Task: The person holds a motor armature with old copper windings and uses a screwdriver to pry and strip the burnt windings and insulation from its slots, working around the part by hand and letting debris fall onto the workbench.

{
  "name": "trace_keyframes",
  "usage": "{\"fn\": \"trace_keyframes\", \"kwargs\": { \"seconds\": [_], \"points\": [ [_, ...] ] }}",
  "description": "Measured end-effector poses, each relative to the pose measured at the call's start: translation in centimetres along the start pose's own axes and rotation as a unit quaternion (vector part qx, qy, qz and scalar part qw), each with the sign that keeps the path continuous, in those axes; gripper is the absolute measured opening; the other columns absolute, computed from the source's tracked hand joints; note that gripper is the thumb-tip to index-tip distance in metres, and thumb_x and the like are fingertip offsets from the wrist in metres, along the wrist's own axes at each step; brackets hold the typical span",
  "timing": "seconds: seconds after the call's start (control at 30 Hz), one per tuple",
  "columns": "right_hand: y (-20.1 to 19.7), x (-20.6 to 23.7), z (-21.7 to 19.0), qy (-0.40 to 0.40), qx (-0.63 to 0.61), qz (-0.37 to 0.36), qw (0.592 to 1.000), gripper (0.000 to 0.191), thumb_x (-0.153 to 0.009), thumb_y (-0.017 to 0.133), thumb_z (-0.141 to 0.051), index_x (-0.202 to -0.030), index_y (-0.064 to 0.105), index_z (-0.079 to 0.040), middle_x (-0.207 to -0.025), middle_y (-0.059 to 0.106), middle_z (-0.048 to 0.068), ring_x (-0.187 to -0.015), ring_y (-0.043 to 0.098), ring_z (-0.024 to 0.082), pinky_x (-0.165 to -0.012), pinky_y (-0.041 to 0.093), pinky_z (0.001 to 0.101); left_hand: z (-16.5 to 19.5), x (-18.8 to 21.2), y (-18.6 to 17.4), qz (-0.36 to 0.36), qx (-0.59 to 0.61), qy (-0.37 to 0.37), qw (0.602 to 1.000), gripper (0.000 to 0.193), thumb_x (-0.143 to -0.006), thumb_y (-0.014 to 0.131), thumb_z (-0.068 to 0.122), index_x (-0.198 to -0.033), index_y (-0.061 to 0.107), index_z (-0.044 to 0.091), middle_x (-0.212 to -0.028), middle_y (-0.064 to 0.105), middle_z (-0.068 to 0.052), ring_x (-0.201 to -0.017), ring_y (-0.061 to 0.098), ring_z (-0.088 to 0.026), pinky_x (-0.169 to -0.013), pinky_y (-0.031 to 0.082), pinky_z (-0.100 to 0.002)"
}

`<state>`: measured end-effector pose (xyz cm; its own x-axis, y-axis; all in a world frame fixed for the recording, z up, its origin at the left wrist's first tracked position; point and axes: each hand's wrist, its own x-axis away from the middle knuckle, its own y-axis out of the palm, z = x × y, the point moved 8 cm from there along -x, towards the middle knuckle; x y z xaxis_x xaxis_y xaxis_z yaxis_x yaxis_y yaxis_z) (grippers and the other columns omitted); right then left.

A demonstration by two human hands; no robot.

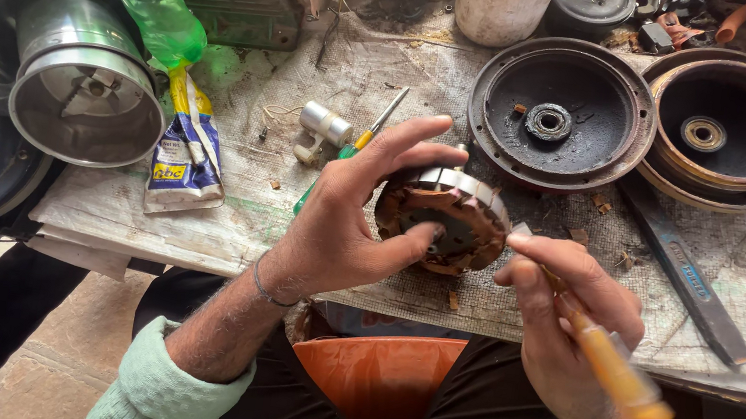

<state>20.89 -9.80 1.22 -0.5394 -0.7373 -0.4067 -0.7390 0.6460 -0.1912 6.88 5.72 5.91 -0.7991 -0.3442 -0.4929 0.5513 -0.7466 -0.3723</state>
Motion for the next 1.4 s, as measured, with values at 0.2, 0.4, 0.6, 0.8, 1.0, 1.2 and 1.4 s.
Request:
{"fn": "trace_keyframes", "kwargs": {
  "seconds": [0.2, 0.4, 0.6, 0.8, 1.0, 1.2, 1.4],
  "points": [
    [0.4, -0.7, -2.0, -0.128, 0.064, 0.016, 0.99, 0.026, -0.103, 0.065, 0.003, -0.127, 0.055, 0.0, -0.14, 0.063, 0.018, -0.129, 0.066, 0.019, -0.108, 0.057, 0.03, 0.0, 0.5, 0.0, -0.019, 0.087, -0.01, 0.996, 0.083, -0.087, 0.058, -0.012, -0.163, 0.03, 0.004, -0.152, 0.056, -0.022, -0.147, 0.055, -0.025, -0.129, 0.041, -0.04],
    [1.3, -1.5, -1.0, -0.041, 0.018, -0.033, 0.998, 0.03, -0.099, 0.064, 0.005, -0.125, 0.049, -0.001, -0.146, 0.059, 0.021, -0.128, 0.065, 0.021, -0.108, 0.057, 0.0318, -0.3, 0.6, 0.3, -0.032, 0.132, -0.029, 0.99, 0.086, -0.083, 0.053, -0.014, -0.163, 0.028, 0.005, -0.157, 0.052, -0.023, -0.153, 0.052, -0.027, -0.135, 0.039, -0.04],
    [1.3, -1.7, -0.7, -0.042, 0.013, -0.04, 0.998, 0.03, -0.099, 0.065, 0.003, -0.122, 0.047, -0.002, -0.141, 0.06, 0.02, -0.122, 0.066, 0.019, -0.103, 0.059, 0.0311, -0.1, 0.7, 0.4, -0.042, 0.139, -0.016, 0.989, 0.081, -0.084, 0.051, -0.014, -0.16, 0.027, 0.005, -0.157, 0.051, -0.022, -0.15, 0.052, -0.025, -0.134, 0.038, -0.038],
    [1.3, -1.7, -0.8, -0.052, 0.039, -0.04, 0.997, 0.031, -0.098, 0.067, 0.004, -0.122, 0.046, -0.002, -0.14, 0.06, 0.02, -0.121, 0.067, 0.019, -0.1, 0.06, 0.0304, -0.2, 0.7, 0.5, -0.043, 0.145, -0.019, 0.988, 0.079, -0.087, 0.052, -0.016, -0.159, 0.028, 0.004, -0.158, 0.05, -0.022, -0.148, 0.053, -0.025, -0.127, 0.041, -0.038],
    [1.3, -1.7, -0.8, -0.051, 0.053, -0.033, 0.997, 0.032, -0.097, 0.068, 0.005, -0.121, 0.048, -0.002, -0.139, 0.06, 0.02, -0.119, 0.067, 0.019, -0.099, 0.06, 0.03, 0.0, 0.7, 0.6, -0.018, 0.098, 0.0, 0.995, 0.073, -0.093, 0.059, -0.014, -0.158, 0.03, 0.003, -0.156, 0.053, -0.021, -0.147, 0.055, -0.025, -0.129, 0.045, -0.036],
    [1.5, -1.7, -0.9, -0.05, 0.043, -0.036, 0.997, 0.034, -0.095, 0.069, 0.006, -0.121, 0.048, -0.001, -0.142, 0.06, 0.02, -0.123, 0.066, 0.02, -0.104, 0.059, 0.0318, 0.5, 0.3, 0.4, 0.009, -0.024, 0.035, 0.999, 0.067, -0.093, 0.07, -0.009, -0.151, 0.041, 0.003, -0.149, 0.062, -0.012, -0.143, 0.061, -0.022, -0.121, 0.052, -0.032],
    [1.5, -1.7, -1.0, -0.047, 0.045, -0.04, 0.997, 0.035, -0.094, 0.069, 0.008, -0.121, 0.048, -0.001, -0.142, 0.059, 0.02, -0.123, 0.066, 0.02, -0.104, 0.059, 0.0318, 2.1, 0.3, 0.8, 0.026, -0.11, 0.071, 0.991, 0.064, -0.089, 0.073, -0.004, -0.147, 0.047, 0.004, -0.149, 0.058, -0.015, -0.141, 0.062, -0.033, -0.118, 0.054, -0.038]
  ]
}}
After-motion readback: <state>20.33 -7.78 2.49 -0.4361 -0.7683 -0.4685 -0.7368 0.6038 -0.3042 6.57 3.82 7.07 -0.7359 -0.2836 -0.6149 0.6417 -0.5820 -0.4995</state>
